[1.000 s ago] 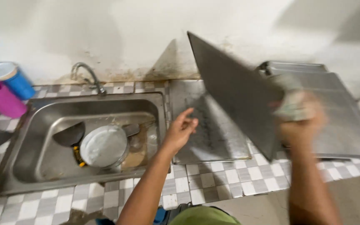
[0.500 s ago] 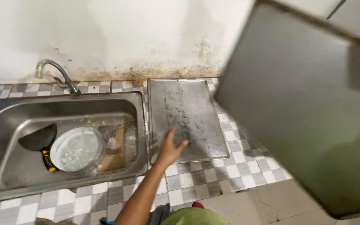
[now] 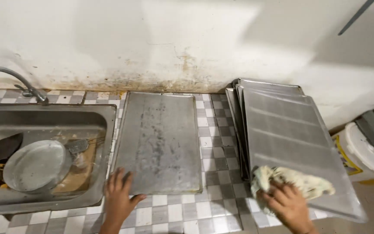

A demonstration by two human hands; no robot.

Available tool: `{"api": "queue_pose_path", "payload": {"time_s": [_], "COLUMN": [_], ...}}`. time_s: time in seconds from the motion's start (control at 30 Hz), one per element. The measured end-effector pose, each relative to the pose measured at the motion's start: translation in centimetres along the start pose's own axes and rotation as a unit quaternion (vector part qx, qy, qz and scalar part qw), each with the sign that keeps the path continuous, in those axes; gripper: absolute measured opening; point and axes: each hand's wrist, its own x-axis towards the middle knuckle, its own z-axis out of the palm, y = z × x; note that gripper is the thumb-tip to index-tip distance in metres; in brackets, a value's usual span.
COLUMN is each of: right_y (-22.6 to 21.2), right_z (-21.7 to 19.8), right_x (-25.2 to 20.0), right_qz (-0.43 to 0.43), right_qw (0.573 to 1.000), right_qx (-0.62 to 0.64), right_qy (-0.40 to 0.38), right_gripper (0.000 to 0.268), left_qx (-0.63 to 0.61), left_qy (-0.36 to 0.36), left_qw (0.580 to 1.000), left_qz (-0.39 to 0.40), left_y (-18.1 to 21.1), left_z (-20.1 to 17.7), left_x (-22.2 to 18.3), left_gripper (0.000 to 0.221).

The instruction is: The person is cleaning metal baking trays by wiping them with a cloth and then stacking them on a counter.

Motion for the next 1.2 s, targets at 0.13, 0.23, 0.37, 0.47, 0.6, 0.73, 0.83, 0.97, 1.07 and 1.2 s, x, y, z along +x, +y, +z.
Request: {"api": "queue_pose_path", "payload": {"time_s": [0.13,0.23,0.37,0.47,0.6,0.73,0.83,0.97,1.07,1.2], "right_y": [2.9,3.5,-2.3,-4.3,-11.7,-16.3,-13.9,-8.7,-2.7,-1.6], "right_z": [3.3,1.1,-5.7,4.1,15.1,23.4,25.6,31.1,37.5,47.0], "right_x": [-3.7,-4.7,5.8,3.4,11.4,14.2,18.2,23.4,29.6,38.1], "right_qz": [0.122,0.256,0.432,0.376,0.468,0.414,0.408,0.426,0.495,0.56], "right_qw": [0.981,0.944,0.831,0.853,0.814,0.875,0.893,0.895,0.862,0.827], "right_qx": [0.111,0.197,0.314,0.299,0.343,0.15,0.107,0.073,-0.013,-0.057], "right_qy": [-0.101,-0.073,0.152,0.205,0.037,-0.203,-0.156,-0.114,-0.109,0.019], "right_gripper": [0.072,0.062,0.029,0.035,0.058,0.088,0.067,0.067,0.06,0.049], "left_qx": [-0.01,-0.045,-0.035,-0.007,0.029,0.05,0.008,-0.039,-0.014,0.007], "left_qy": [0.006,0.028,0.057,0.025,0.046,0.014,-0.004,-0.014,0.068,0.135], "left_qw": [0.993,0.989,0.995,0.997,0.992,0.983,0.983,0.979,0.978,0.974], "left_qz": [-0.114,-0.135,-0.072,-0.072,-0.11,-0.175,-0.184,-0.201,-0.198,-0.183], "left_y": [-0.3,-1.8,-2.8,-2.6,-3.0,-3.0,-3.1,-3.9,-3.8,-4.0], "left_z": [0.7,1.2,0.8,0.0,0.3,0.0,-0.7,2.4,4.2,3.5], "left_x": [-1.1,-1.9,-1.6,-1.1,-1.3,-1.1,-0.4,-1.4,-1.9,-0.9], "left_gripper": [0.093,0.089,0.087,0.087,0.101,0.117,0.114,0.117,0.126,0.118]}}
